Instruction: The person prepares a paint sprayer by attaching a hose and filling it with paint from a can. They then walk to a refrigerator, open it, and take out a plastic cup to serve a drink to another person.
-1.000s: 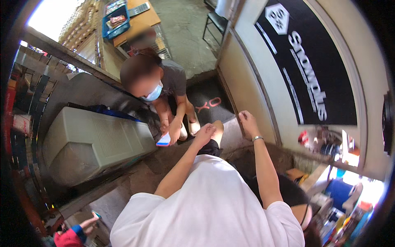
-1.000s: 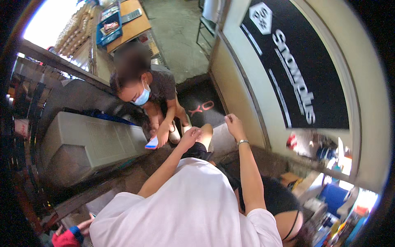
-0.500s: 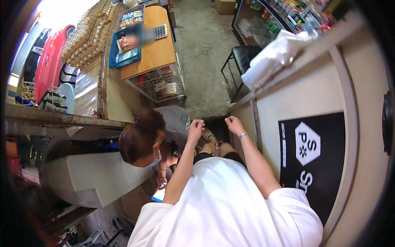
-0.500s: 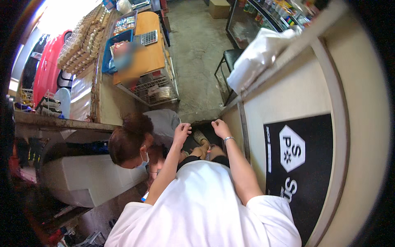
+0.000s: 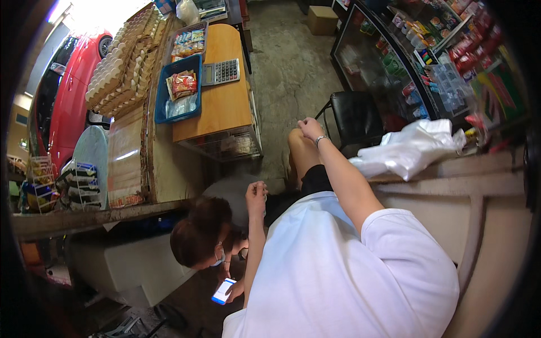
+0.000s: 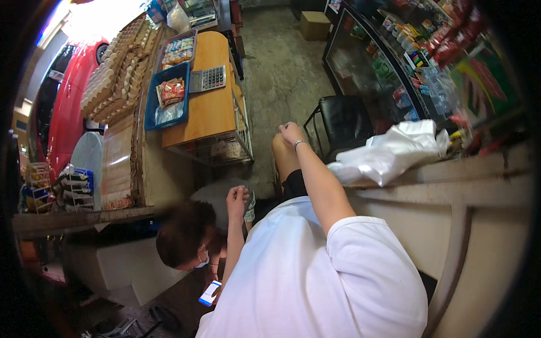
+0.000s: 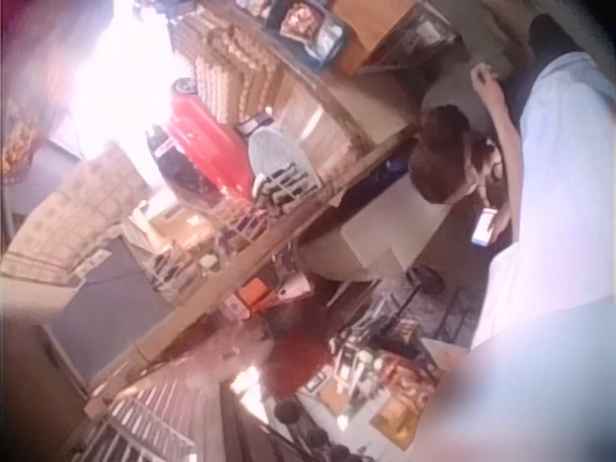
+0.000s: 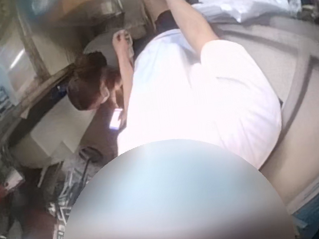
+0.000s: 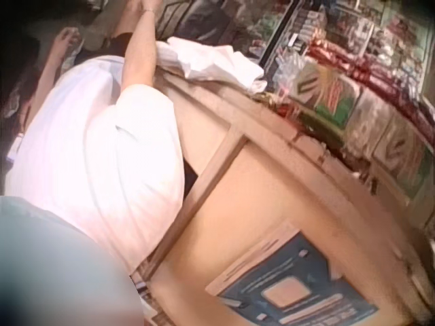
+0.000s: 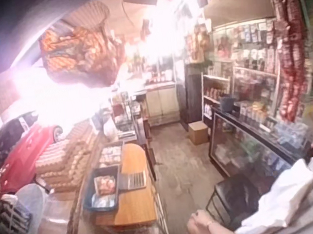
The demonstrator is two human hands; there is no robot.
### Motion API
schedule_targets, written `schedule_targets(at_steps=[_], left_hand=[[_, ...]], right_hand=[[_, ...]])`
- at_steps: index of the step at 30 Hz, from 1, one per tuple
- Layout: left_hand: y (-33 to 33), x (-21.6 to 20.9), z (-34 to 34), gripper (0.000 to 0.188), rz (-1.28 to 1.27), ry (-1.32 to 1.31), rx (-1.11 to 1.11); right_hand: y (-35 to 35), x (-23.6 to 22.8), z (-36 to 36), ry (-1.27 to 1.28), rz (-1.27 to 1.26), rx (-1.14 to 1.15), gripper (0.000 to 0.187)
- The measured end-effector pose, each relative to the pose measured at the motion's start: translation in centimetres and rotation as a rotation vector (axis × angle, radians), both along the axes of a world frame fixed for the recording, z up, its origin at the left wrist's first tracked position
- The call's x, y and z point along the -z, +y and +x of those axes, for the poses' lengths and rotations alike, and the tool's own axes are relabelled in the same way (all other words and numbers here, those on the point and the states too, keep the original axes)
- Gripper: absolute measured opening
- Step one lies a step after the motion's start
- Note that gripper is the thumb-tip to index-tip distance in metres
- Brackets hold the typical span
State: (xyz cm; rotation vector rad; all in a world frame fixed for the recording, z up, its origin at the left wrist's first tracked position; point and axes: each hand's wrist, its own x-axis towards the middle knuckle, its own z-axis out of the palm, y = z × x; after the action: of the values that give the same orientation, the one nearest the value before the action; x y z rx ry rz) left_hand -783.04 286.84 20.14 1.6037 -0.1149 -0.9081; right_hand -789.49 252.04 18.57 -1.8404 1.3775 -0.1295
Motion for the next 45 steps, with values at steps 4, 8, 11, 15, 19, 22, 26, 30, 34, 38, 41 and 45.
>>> schedule_targets(at_steps=[4,8,11,15,19,22,26,30,34,38,41,45], left_hand=[[-5.1,-1.5,3.8,0.022,0.0,-0.086,-0.011],[-12.8,-2.5,10.2,0.023,-0.001,-0.281,-0.02],[-21.9,-1.9,15.4,0.022,0.03,-0.4,0.007],[-33.2,-0.3,20.2,0.022,0.065,-0.415,0.189],[-42.2,0.4,23.0,0.024,0.112,-0.329,0.427],[-48.4,1.0,24.9,0.026,0.129,-0.286,0.51],[-56.0,2.2,27.8,0.024,0.111,-0.301,0.557],[-63.6,3.2,30.6,0.022,0.095,-0.296,0.58],[-72.8,5.9,33.2,0.02,0.086,-0.263,0.684],[-85.5,10.5,34.6,0.024,0.184,-0.267,0.894],[-97.0,14.5,34.7,0.029,0.068,-0.34,1.046],[-111.0,17.1,35.0,0.045,0.081,-0.515,1.261]], right_hand=[[-6.7,4.1,-0.6,0.113,0.17,0.048,0.046],[-11.0,10.6,-4.4,0.239,0.079,0.168,0.048],[-13.2,14.4,-7.6,0.481,0.162,0.213,0.049],[-16.4,15.5,-9.3,0.52,0.374,0.322,0.045],[-20.0,14.0,-7.9,0.471,0.393,0.361,0.041],[-22.8,13.1,-6.4,0.399,0.391,0.479,0.036],[-26.7,12.7,-4.8,0.355,0.403,0.564,0.035],[-30.7,13.2,-3.6,0.326,0.435,0.652,0.036],[-35.5,15.9,-2.4,0.25,0.398,0.791,0.039],[-41.7,20.9,-1.3,0.136,0.445,1.037,0.051],[-47.9,24.0,1.3,0.162,0.377,1.215,0.063],[-57.1,24.1,6.1,0.079,0.333,1.416,0.078]])
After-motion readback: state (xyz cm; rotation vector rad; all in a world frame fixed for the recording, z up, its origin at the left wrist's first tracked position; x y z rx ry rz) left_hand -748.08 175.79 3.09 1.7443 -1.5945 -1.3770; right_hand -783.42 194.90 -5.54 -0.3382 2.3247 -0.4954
